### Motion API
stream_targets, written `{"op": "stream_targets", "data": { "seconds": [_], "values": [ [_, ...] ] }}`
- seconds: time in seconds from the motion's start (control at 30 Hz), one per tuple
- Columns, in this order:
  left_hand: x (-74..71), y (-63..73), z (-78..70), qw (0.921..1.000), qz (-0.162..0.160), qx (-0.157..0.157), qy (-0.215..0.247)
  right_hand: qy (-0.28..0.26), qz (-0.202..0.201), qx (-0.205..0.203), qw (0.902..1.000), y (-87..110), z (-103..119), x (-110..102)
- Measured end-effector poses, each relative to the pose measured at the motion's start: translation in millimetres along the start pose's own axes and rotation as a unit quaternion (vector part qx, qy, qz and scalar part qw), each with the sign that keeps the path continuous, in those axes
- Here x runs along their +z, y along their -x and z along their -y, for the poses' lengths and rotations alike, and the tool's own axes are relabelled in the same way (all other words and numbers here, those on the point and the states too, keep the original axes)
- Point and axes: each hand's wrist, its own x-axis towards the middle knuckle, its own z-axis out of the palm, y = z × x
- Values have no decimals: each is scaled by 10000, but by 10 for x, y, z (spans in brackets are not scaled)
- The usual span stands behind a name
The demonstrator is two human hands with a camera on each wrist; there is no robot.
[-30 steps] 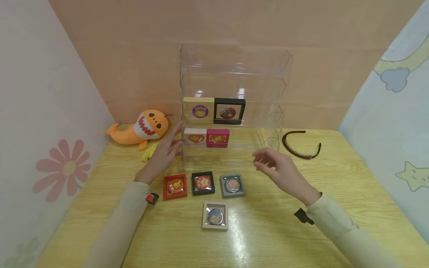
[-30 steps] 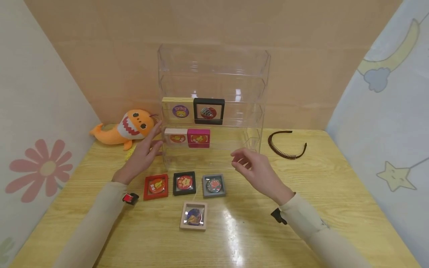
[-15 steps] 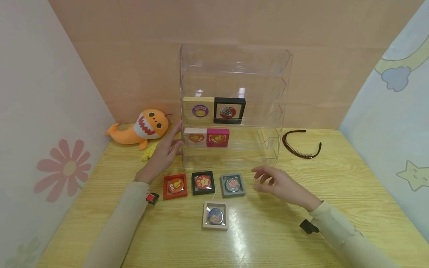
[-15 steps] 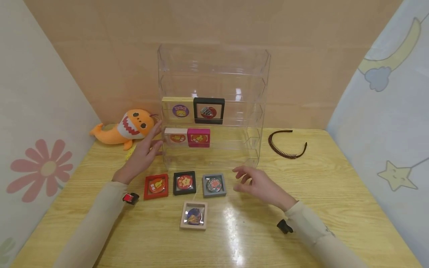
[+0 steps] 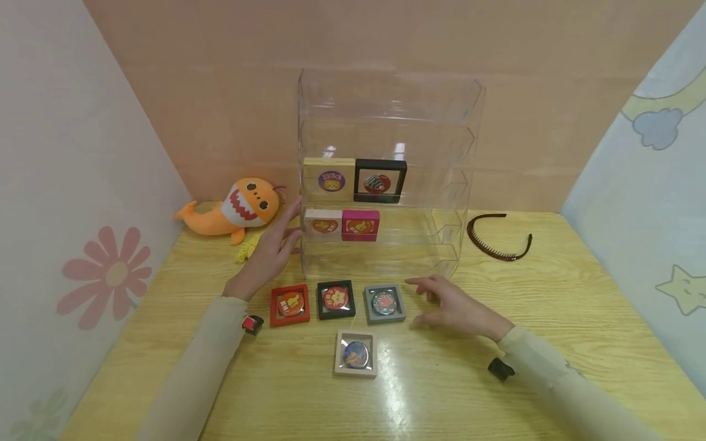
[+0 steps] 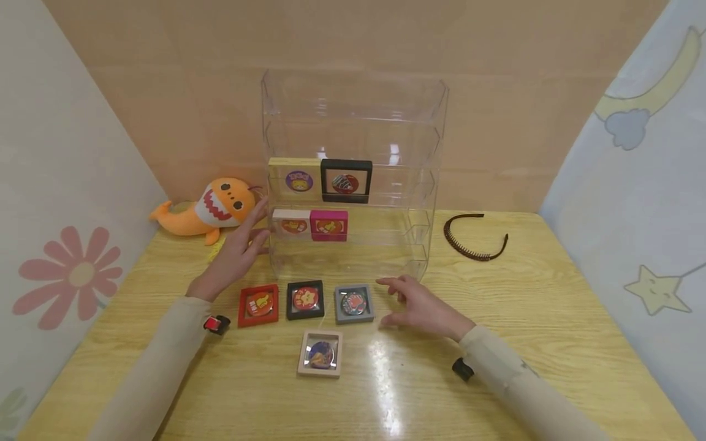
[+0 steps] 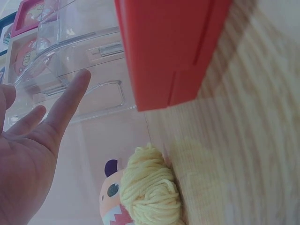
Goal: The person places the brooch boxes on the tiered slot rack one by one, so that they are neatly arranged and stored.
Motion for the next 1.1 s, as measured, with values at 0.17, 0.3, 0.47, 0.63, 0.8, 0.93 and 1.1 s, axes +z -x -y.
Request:
{"op": "stream_targets", "data": {
  "seconds": [0.17,0.3,0.47,0.63,0.8,0.93,1.1],
  "values": [
    [-1,-3,-5,10000,5,2,-6,-36,119,16,9999,-50,16,28],
    [-3,-5,-19,9999,9,-71,74,-74,197,49,9998,-81,32,59],
    [-11,-2,-42,9999,40,-139,19,-128,259,130,9995,-109,45,76],
    [-5,1,-20,9999,42,-97,-13,-127,302,141,9994,-124,50,87],
    [8,-2,-4,10000,21,-79,-17,-148,270,142,9994,-126,62,86],
    [8,-4,-11,9999,8,-98,-19,-241,207,135,9994,-121,72,90],
    [-1,-1,-22,10000,11,-90,-23,-463,4,97,9989,-118,91,114]
  ]
}}
